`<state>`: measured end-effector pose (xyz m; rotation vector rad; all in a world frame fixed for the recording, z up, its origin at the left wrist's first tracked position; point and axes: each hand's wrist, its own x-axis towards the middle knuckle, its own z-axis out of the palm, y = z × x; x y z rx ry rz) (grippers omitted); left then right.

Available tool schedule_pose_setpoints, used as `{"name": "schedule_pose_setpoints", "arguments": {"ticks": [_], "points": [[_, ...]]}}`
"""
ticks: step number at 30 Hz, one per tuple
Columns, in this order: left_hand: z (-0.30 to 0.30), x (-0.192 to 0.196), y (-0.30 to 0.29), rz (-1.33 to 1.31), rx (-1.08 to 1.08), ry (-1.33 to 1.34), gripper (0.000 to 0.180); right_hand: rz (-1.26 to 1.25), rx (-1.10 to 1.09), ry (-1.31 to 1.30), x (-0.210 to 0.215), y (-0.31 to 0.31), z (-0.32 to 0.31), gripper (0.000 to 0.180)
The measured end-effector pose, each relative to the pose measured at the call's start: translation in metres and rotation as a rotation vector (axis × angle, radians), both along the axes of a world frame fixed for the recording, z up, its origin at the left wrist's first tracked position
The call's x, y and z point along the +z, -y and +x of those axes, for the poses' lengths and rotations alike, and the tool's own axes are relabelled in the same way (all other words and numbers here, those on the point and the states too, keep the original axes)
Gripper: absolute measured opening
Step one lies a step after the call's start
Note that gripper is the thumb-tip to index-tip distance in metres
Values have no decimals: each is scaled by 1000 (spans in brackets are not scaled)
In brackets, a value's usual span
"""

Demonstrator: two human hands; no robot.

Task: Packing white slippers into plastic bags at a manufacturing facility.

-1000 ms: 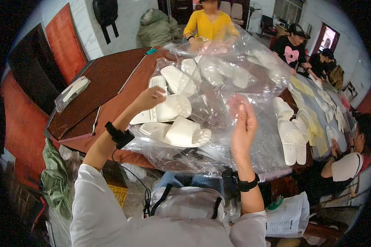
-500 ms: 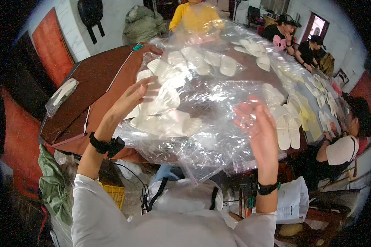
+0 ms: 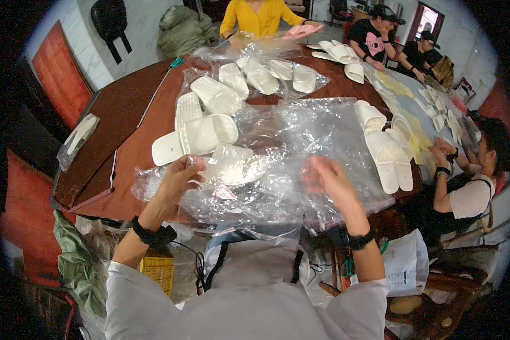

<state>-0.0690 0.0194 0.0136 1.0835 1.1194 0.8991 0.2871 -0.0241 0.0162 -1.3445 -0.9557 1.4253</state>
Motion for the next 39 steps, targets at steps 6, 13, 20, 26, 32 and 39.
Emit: {"name": "schedule_pose_setpoints", "arguments": {"ticks": [6, 13, 20, 26, 32, 39], "points": [[2, -6, 12, -30, -28, 26, 24, -38, 235, 188, -3, 57, -9, 35], [14, 20, 27, -104, -340, 1, 28, 152, 32, 297, 15, 79, 26, 19], [48, 69, -3, 190, -687, -476, 30, 232, 6, 441, 7, 38, 118, 11], [123, 98, -42, 855, -736, -600, 29, 195, -10, 678, -36, 16, 183, 13], [204, 31, -97, 1181, -731, -925, 63, 253, -209, 1069, -49, 12, 178, 24], [246, -19, -118, 877, -924, -1224, 103, 462, -390, 1475, -17, 37, 118, 45]]}}
